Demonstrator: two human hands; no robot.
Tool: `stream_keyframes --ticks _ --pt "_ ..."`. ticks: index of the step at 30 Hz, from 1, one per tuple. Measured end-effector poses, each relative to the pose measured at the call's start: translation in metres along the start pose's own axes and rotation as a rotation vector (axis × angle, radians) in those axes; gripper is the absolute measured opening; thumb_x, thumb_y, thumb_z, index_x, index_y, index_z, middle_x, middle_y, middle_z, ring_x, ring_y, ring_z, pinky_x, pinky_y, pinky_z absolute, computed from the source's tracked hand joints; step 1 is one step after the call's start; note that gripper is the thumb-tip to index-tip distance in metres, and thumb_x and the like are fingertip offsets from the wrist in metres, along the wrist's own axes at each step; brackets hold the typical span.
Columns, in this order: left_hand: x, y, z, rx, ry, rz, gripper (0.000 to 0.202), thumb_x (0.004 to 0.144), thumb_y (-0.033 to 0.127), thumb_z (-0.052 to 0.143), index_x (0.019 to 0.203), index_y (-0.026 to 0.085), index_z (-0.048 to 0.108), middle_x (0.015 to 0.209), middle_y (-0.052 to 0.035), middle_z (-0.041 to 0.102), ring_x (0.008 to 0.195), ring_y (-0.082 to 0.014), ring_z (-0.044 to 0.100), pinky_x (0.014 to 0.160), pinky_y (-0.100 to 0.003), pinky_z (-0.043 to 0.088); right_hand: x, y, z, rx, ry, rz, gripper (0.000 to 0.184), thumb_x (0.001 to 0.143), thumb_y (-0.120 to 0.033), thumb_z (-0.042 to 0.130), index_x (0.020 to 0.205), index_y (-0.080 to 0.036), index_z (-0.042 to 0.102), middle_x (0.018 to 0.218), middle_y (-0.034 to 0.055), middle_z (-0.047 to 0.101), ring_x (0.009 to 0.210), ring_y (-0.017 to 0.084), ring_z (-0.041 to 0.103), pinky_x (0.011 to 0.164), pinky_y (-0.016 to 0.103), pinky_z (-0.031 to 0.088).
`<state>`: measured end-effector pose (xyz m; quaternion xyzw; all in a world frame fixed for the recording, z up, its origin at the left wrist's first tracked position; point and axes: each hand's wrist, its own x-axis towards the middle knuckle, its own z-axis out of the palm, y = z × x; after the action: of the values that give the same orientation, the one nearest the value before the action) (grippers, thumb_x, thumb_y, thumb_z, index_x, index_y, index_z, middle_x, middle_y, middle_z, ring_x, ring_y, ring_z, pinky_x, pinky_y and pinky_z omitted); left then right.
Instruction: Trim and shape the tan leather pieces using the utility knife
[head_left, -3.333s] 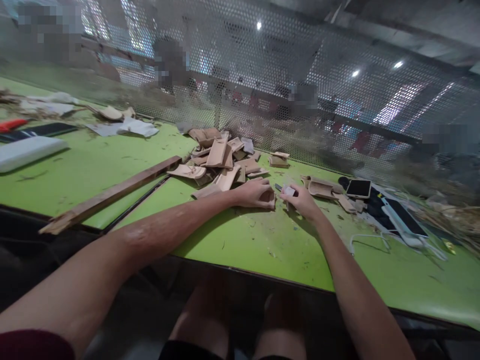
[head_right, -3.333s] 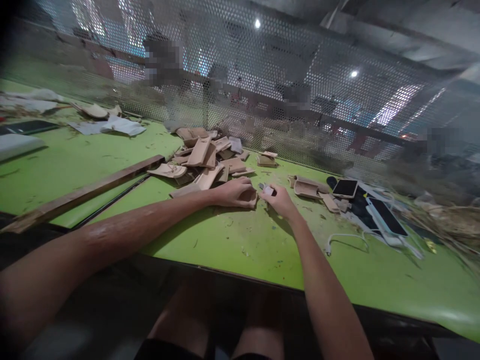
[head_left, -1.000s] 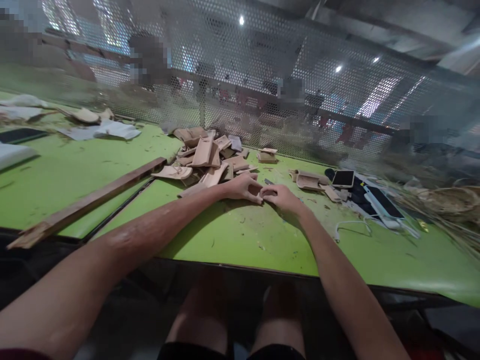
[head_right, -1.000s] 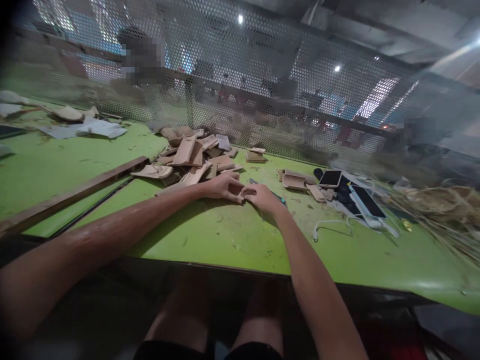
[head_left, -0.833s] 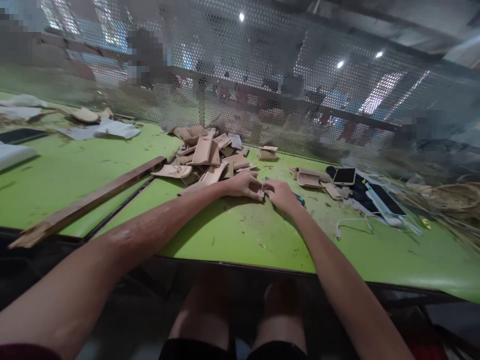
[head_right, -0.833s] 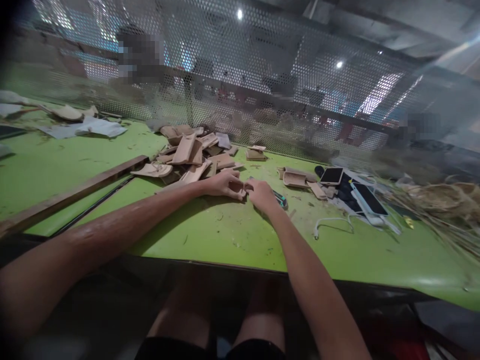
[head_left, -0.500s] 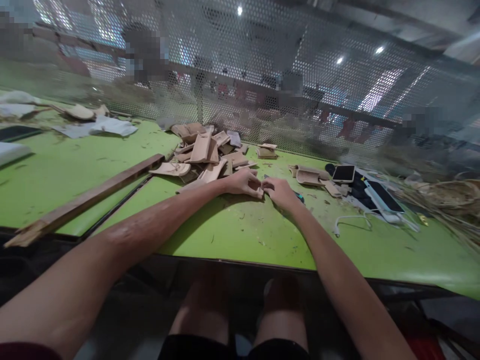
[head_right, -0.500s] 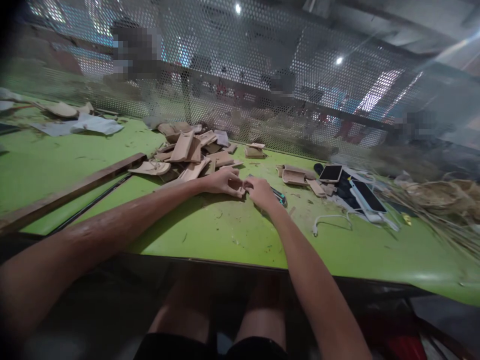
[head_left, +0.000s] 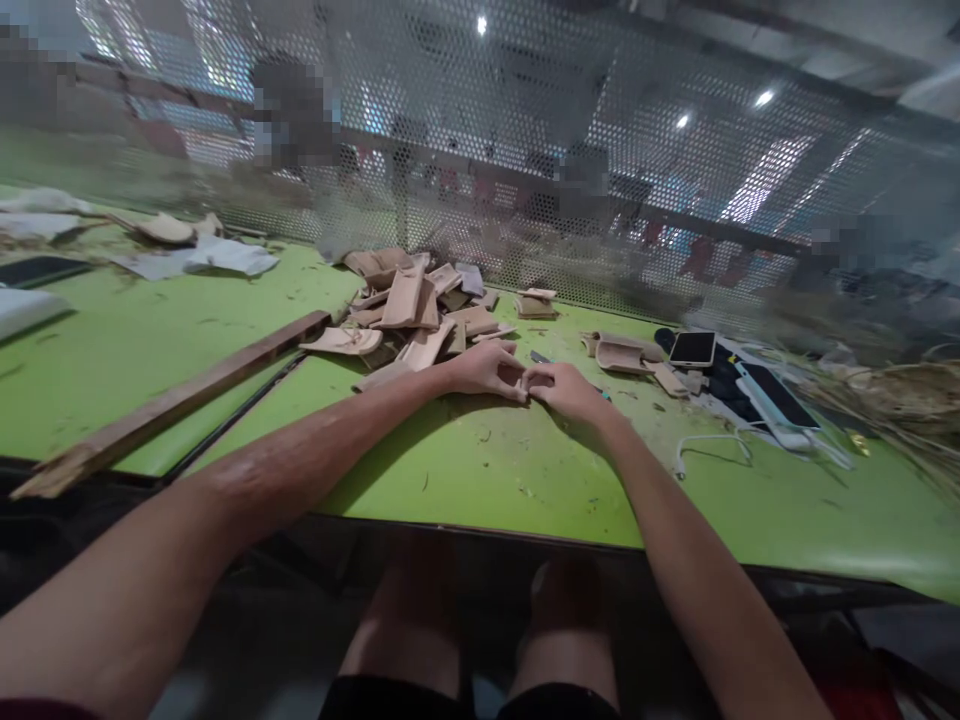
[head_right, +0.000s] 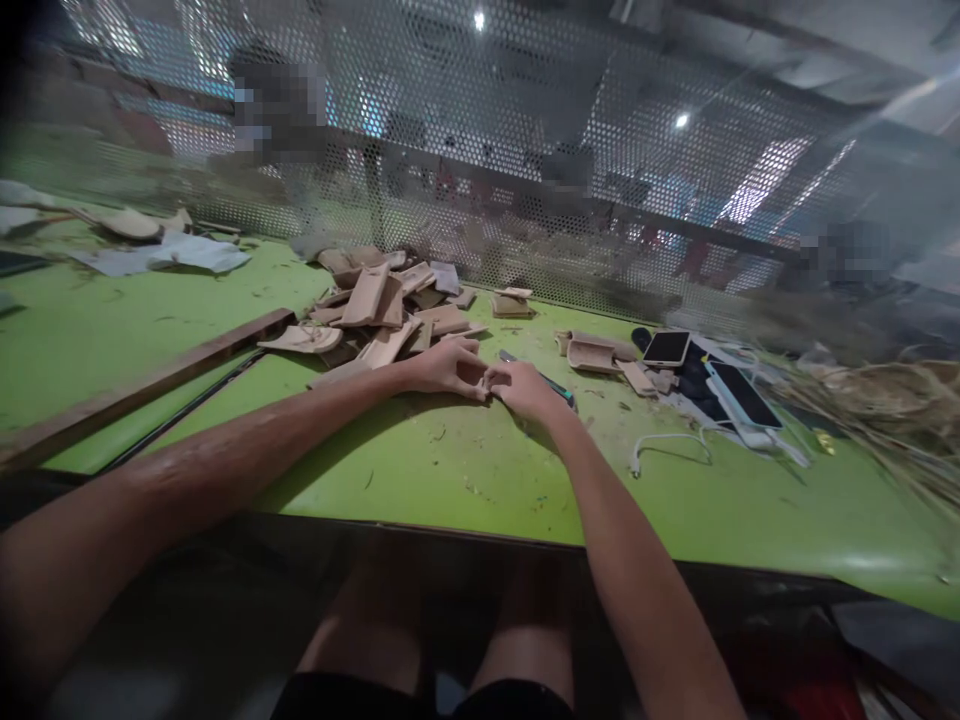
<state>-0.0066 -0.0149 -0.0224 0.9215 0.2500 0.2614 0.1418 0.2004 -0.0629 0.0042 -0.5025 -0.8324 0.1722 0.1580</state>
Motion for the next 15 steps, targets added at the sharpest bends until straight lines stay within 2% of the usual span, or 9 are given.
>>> stream_keyframes --ticks 3,4,8,9,13,15 --pt "0.0001 0.0001 0.0003 0.037 0.004 0.025 0.047 0.080 0.061 0.072 0.093 0.017 0.079 0.080 -0.0034 0.050 0.076 -0.0173 0.046 0.068 -0.030 0.031 0.0015 0.0009 0.0037 -0.094 0.139 0.019 0.024 0.085 -0.011 0.054 0.096 -0.018 0.074 0.099 0.0109 0.076 0.089 0.022 0.063 0.083 0.031 0.044" --pt "0.0001 0.0003 0.0002 0.042 0.010 0.024 0.046 0.079 0.061 0.072 0.092 0.017 0.079 0.080 -0.0033 0.050 0.076 -0.0173 0.046 0.068 -0.030 0.031 0.0014 0.0006 0.0036 -0.094 0.130 0.011 0.024 0.086 -0.012 0.054 0.097 -0.018 0.074 0.101 0.0111 0.076 0.090 0.022 0.063 0.083 0.031 0.044" --pt "0.0002 0.0012 0.0000 0.030 0.016 0.015 0.047 0.076 0.062 0.075 0.090 0.018 0.079 0.077 -0.0019 0.048 0.074 -0.0168 0.043 0.068 -0.030 0.030 -0.0008 -0.0008 -0.0005 0.013 -0.059 -0.021 0.020 0.086 -0.017 0.058 0.095 -0.019 0.075 0.099 0.0085 0.076 0.088 0.021 0.064 0.082 0.030 0.045" --pt "0.0003 0.0014 0.0001 0.030 0.013 0.017 0.046 0.076 0.062 0.075 0.090 0.018 0.079 0.078 -0.0021 0.048 0.074 -0.0168 0.043 0.069 -0.030 0.030 -0.0007 -0.0006 -0.0003 0.008 -0.053 -0.009 0.019 0.085 -0.016 0.058 0.093 -0.019 0.075 0.097 0.0083 0.076 0.087 0.021 0.064 0.081 0.030 0.045" --pt "0.0011 0.0014 0.0015 0.042 0.014 0.032 0.044 0.076 0.059 0.077 0.086 0.016 0.077 0.083 -0.0040 0.051 0.078 -0.0175 0.045 0.071 -0.030 0.032 0.0027 0.0019 0.0049 -0.120 0.133 0.026 0.022 0.086 -0.013 0.054 0.094 -0.018 0.073 0.097 0.0111 0.076 0.087 0.023 0.063 0.080 0.031 0.043" --pt "0.0010 0.0008 0.0020 0.047 0.022 0.029 0.043 0.076 0.058 0.077 0.085 0.016 0.077 0.081 -0.0034 0.050 0.077 -0.0172 0.045 0.070 -0.030 0.032 0.0028 0.0019 0.0041 -0.110 0.114 0.004 0.023 0.086 -0.013 0.053 0.096 -0.018 0.073 0.099 0.0112 0.076 0.087 0.023 0.063 0.080 0.031 0.043"
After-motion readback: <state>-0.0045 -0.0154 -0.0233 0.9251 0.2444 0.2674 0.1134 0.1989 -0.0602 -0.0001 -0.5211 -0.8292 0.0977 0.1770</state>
